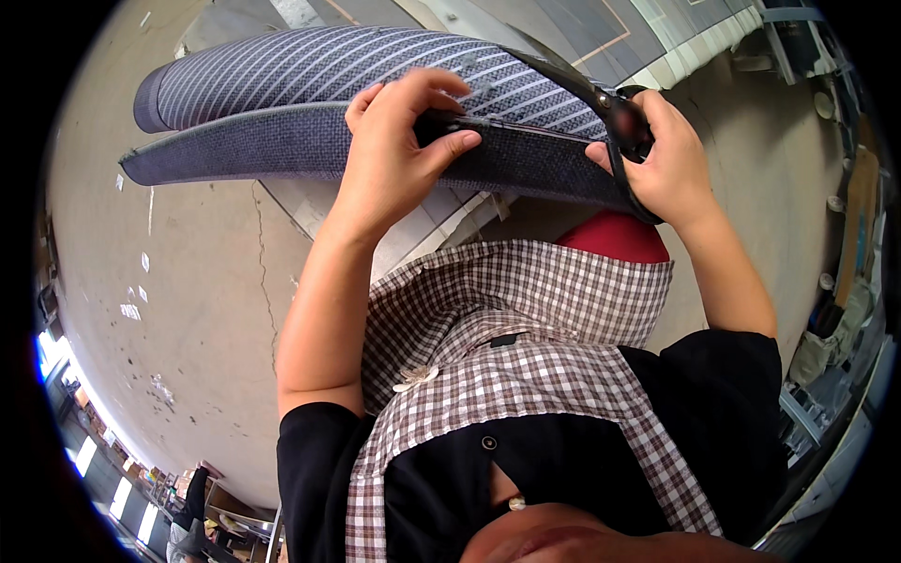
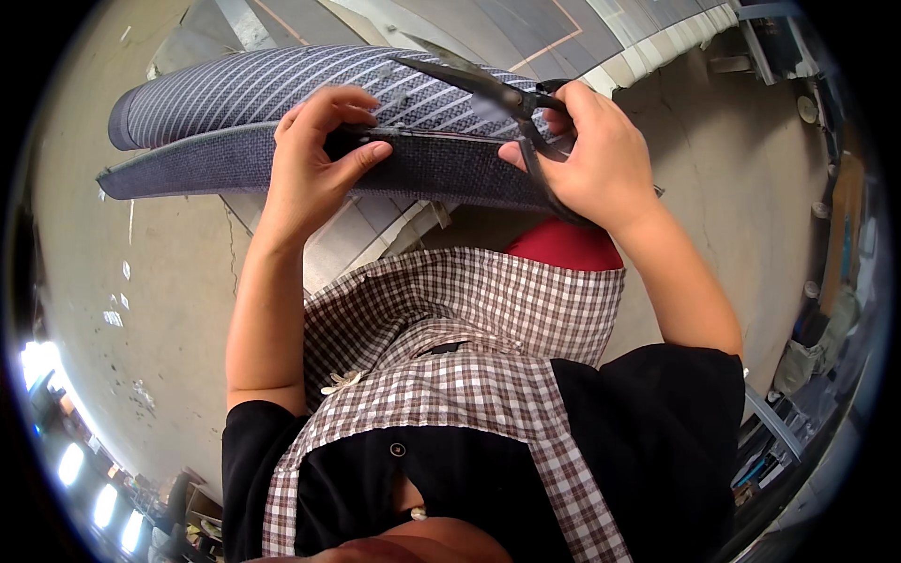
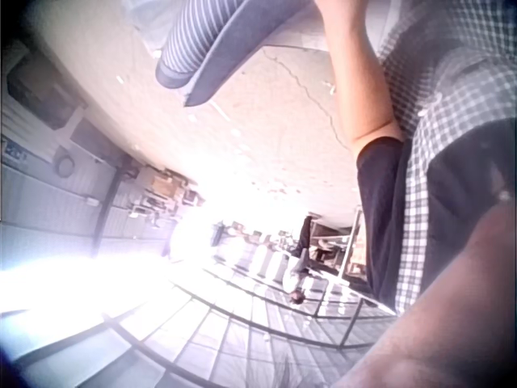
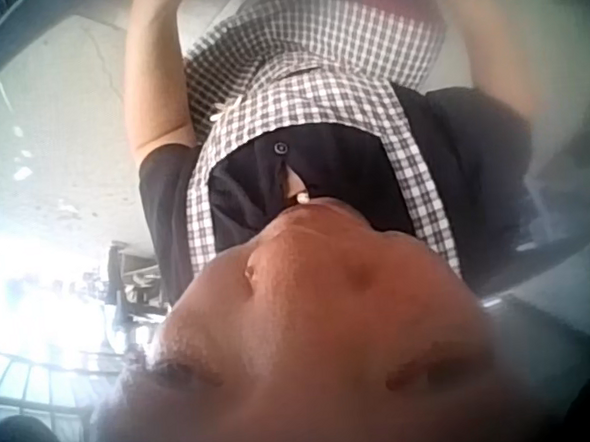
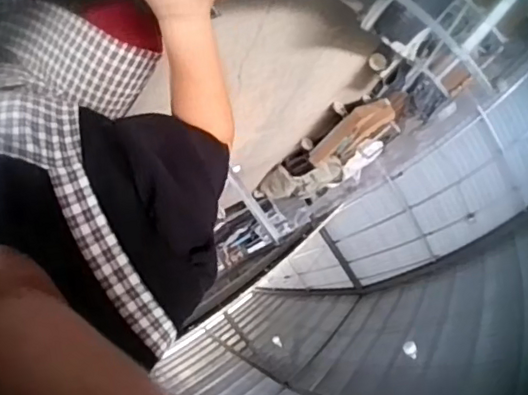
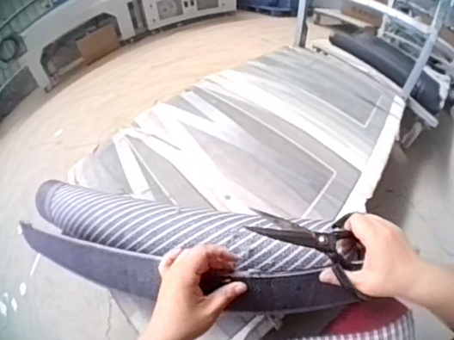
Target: The person uses large shears to trim the edge of a roll of patterned blue and gray rubberized material. They hold the material with one hand while making precise cuts along the length of the roll.
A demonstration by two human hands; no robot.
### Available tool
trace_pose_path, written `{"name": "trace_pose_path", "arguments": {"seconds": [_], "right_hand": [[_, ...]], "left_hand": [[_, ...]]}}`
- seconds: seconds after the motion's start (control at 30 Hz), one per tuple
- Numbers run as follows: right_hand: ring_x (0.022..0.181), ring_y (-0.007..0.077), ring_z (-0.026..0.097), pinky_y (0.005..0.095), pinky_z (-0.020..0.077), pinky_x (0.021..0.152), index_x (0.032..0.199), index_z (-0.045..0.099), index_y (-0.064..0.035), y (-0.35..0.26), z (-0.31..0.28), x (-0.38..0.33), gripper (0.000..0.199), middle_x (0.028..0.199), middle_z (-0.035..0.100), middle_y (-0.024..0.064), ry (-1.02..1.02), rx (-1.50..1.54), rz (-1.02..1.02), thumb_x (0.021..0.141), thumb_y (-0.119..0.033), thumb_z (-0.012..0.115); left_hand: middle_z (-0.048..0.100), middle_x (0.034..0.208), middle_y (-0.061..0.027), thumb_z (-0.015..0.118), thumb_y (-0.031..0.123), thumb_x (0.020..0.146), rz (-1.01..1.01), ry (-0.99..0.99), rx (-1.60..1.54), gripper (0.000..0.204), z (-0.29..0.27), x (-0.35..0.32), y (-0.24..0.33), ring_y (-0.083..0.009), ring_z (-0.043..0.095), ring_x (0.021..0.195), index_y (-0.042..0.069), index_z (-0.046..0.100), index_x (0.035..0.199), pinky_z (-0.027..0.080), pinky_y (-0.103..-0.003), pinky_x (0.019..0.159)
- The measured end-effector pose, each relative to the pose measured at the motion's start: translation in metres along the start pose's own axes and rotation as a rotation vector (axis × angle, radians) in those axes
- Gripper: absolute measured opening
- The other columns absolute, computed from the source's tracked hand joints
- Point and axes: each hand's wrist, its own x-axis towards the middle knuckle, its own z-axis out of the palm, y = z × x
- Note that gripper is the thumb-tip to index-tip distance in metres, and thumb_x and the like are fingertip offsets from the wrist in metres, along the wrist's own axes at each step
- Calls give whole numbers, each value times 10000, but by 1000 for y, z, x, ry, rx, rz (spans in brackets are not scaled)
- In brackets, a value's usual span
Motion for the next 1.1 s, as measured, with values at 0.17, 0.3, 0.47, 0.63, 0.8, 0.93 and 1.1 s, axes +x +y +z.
{"name": "trace_pose_path", "arguments": {"seconds": [0.17, 0.3, 0.47, 0.63, 0.8, 0.93, 1.1], "right_hand": [[806, 175, 697, 325, 569, 763, 1056, 637, -12, -14, 18, 9, 629, 882, 718, 58, -92, 245, 155, 683, -409, 949], [797, 127, 652, 276, 540, 749, 1086, 640, -20, -19, 37, 16, 591, 896, 689, 20, -126, 354, 229, 692, -329, 953], [794, 34, 525, 206, 478, 733, 1110, 622, -20, -17, 42, 22, 539, 910, 596, -44, -133, 423, 258, 719, -178, 958], [782, 38, 523, 205, 473, 728, 1115, 631, -18, -10, 49, 17, 533, 897, 592, -47, -125, 456, 259, 721, -173, 954], [765, 42, 522, 211, 473, 717, 1123, 634, -16, -7, 40, 14, 548, 889, 596, -48, -114, 438, 289, 708, -170, 957], [761, 45, 523, 218, 474, 711, 1121, 633, -16, -6, 40, 17, 552, 883, 601, -43, -100, 470, 276, 705, -178, 957], [762, 206, 697, 344, 546, 691, 1093, 654, -34, -22, 55, 21, 608, 846, 716, 62, -73, 264, 163, 687, -398, 922]], "left_hand": [[715, 907, 49, 849, 200, 779, 162, 113, 220, 166, 17, 3, 4, -141, 646, 919, 173, 788, 930, 334, -354, 1004], [682, 869, 36, 847, 137, 750, 414, 368, 204, 137, 32, 5, -8, -177, 646, 915, 172, 774, 861, 445, -366, 891], [653, 942, 4, 796, 170, 805, 561, 555, 475, 111, 14, -10, -17, -209, 630, 959, 170, 705, 869, 418, -371, 897], [616, 878, -62, 736, 54, 865, 20, -27, 144, 170, -49, -42, -2, -218, 592, 845, 23, 590, 784, 488, -340, 767], [676, 926, -60, 882, 136, 711, 140, -208, 346, 357, -38, -35, 40, -265, 653, 867, 103, 752, 1042, 529, -390, 796], [682, 919, -51, 867, 98, 706, 280, 132, 344, 387, 4, -1, 28, -244, 656, 821, 124, 780, 1082, 541, -348, 703], [648, 833, -28, 816, 66, 699, 367, 181, 328, 173, 9, 2, -4, -234, 642, 764, 129, 768, 853, 523, -350, 643]]}}
